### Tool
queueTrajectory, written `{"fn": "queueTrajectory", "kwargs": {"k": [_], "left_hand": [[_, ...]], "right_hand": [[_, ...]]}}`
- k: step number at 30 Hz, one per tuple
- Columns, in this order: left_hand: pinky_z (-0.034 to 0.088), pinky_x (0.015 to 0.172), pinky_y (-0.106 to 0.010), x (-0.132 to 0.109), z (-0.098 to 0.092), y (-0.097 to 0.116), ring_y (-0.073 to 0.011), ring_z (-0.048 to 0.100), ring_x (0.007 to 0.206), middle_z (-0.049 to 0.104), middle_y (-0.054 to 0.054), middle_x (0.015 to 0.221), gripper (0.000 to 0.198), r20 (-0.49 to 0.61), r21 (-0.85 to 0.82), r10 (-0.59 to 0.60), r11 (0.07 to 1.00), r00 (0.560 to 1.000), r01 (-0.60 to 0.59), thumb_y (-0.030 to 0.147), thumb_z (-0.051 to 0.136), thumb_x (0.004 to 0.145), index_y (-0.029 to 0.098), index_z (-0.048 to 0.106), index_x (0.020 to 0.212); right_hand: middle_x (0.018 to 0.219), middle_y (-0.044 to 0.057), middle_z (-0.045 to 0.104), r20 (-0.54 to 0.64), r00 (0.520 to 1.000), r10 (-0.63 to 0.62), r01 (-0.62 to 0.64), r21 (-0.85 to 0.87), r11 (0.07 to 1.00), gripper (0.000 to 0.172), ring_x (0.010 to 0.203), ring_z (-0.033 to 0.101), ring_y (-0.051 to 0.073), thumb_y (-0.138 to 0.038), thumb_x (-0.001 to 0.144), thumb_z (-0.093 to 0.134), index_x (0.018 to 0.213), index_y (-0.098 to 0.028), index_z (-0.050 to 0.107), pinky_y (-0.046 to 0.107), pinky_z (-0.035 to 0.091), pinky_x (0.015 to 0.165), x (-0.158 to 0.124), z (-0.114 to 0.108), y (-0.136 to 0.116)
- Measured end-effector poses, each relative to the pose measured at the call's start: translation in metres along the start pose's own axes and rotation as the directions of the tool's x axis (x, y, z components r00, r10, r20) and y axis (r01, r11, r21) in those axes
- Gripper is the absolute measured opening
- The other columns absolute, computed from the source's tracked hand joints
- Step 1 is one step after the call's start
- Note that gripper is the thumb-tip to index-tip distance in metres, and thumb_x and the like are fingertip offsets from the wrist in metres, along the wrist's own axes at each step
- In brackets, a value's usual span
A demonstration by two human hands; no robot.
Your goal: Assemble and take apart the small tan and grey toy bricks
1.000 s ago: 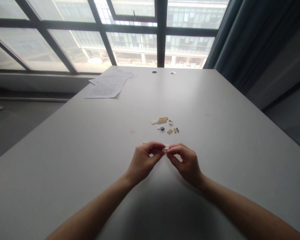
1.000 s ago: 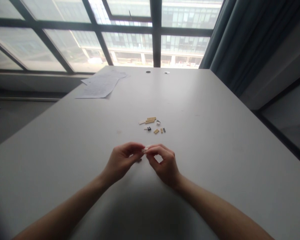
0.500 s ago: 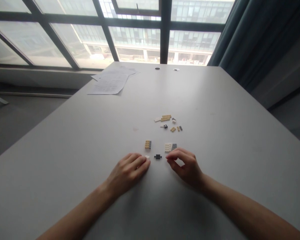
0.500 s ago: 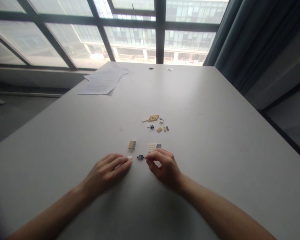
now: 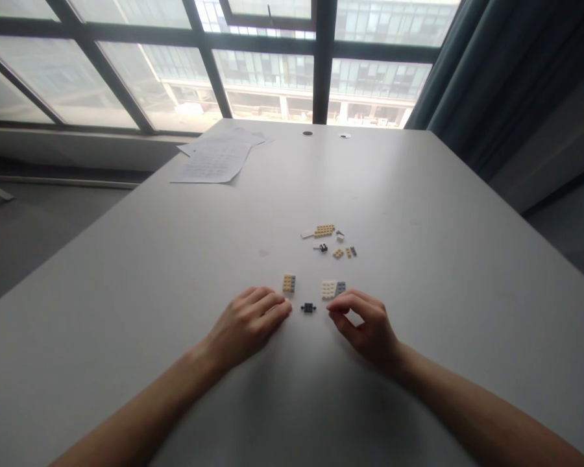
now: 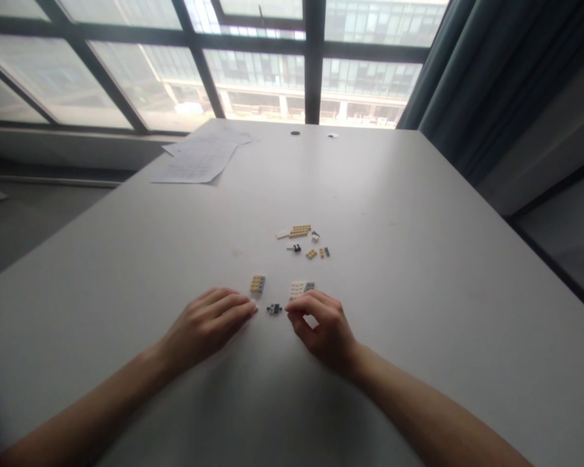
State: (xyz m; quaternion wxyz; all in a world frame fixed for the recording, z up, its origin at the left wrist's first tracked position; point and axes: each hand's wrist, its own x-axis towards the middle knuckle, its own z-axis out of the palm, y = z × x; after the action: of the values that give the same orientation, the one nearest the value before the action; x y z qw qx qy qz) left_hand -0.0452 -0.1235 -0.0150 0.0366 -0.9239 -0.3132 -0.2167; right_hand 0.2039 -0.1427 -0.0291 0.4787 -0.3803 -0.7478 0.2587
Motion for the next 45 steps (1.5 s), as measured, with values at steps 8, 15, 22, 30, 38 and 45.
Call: {"fn": "queueTrajectory", "kwargs": {"k": [8,15,22,30,38,45], "left_hand": [[0.048,0.080,-0.034,0.061,0.003,-0.023,-0.0196,0.059,0.088,0.069,-0.006,0.095,0.014,0.048,0.038,-0.190,0.981,0.981,0.188,0.023,0.055,0.089,0.020,0.068,0.093],[0.047,0.087,-0.038,0.127,0.032,-0.016,-0.0246,0.056,0.100,0.065,-0.008,0.106,0.027,0.190,0.043,-0.287,0.958,0.939,0.284,0.035,0.062,0.084,0.020,0.067,0.105],[0.046,0.083,-0.040,0.156,0.057,-0.012,-0.0275,0.057,0.098,0.067,-0.009,0.095,0.015,0.214,0.048,-0.343,0.939,0.915,0.341,0.028,0.061,0.081,0.018,0.071,0.075],[0.047,0.083,-0.039,0.158,0.058,-0.011,-0.0267,0.059,0.098,0.069,-0.008,0.092,0.009,0.156,-0.038,-0.358,0.929,0.921,0.368,0.021,0.062,0.081,0.018,0.069,0.077],[0.048,0.071,-0.027,0.103,0.009,0.039,-0.0163,0.059,0.077,0.065,-0.002,0.078,0.003,-0.163,-0.403,-0.339,0.880,0.927,0.251,0.021,0.060,0.087,0.018,0.061,0.089],[0.048,0.068,-0.026,0.075,0.011,0.043,-0.0142,0.059,0.072,0.067,-0.002,0.076,0.005,-0.279,-0.462,-0.273,0.879,0.920,0.121,0.015,0.064,0.084,0.018,0.061,0.082]], "right_hand": [[0.074,0.002,0.064,-0.033,0.999,0.030,-0.030,0.009,1.000,0.011,0.067,0.060,0.015,-0.012,0.083,0.057,0.085,-0.020,0.065,0.027,0.050,0.065,-0.001,0.003,0.002],[0.071,0.002,0.062,-0.048,0.998,0.040,-0.039,0.022,0.999,0.012,0.065,0.058,0.015,-0.011,0.082,0.056,0.083,-0.020,0.064,0.028,0.048,0.064,0.001,0.004,0.002],[0.071,0.002,0.061,-0.055,0.996,0.064,-0.061,0.044,0.997,0.011,0.065,0.057,0.014,-0.011,0.082,0.056,0.083,-0.019,0.064,0.027,0.046,0.064,-0.001,0.006,0.004],[0.069,0.001,0.060,-0.118,0.991,0.058,-0.048,0.085,0.995,0.012,0.063,0.055,0.014,-0.011,0.082,0.056,0.082,-0.019,0.064,0.026,0.046,0.062,-0.001,0.004,0.004],[0.085,0.000,0.062,-0.268,0.860,0.435,-0.235,0.549,0.802,0.020,0.067,0.059,0.013,-0.026,0.087,0.060,0.107,-0.023,0.059,0.027,0.051,0.063,0.012,-0.001,-0.006],[0.087,0.002,0.065,-0.116,0.908,0.402,-0.250,0.619,0.745,0.005,0.069,0.061,0.013,-0.024,0.083,0.067,0.084,-0.019,0.068,0.029,0.053,0.066,0.012,0.001,-0.017]]}}
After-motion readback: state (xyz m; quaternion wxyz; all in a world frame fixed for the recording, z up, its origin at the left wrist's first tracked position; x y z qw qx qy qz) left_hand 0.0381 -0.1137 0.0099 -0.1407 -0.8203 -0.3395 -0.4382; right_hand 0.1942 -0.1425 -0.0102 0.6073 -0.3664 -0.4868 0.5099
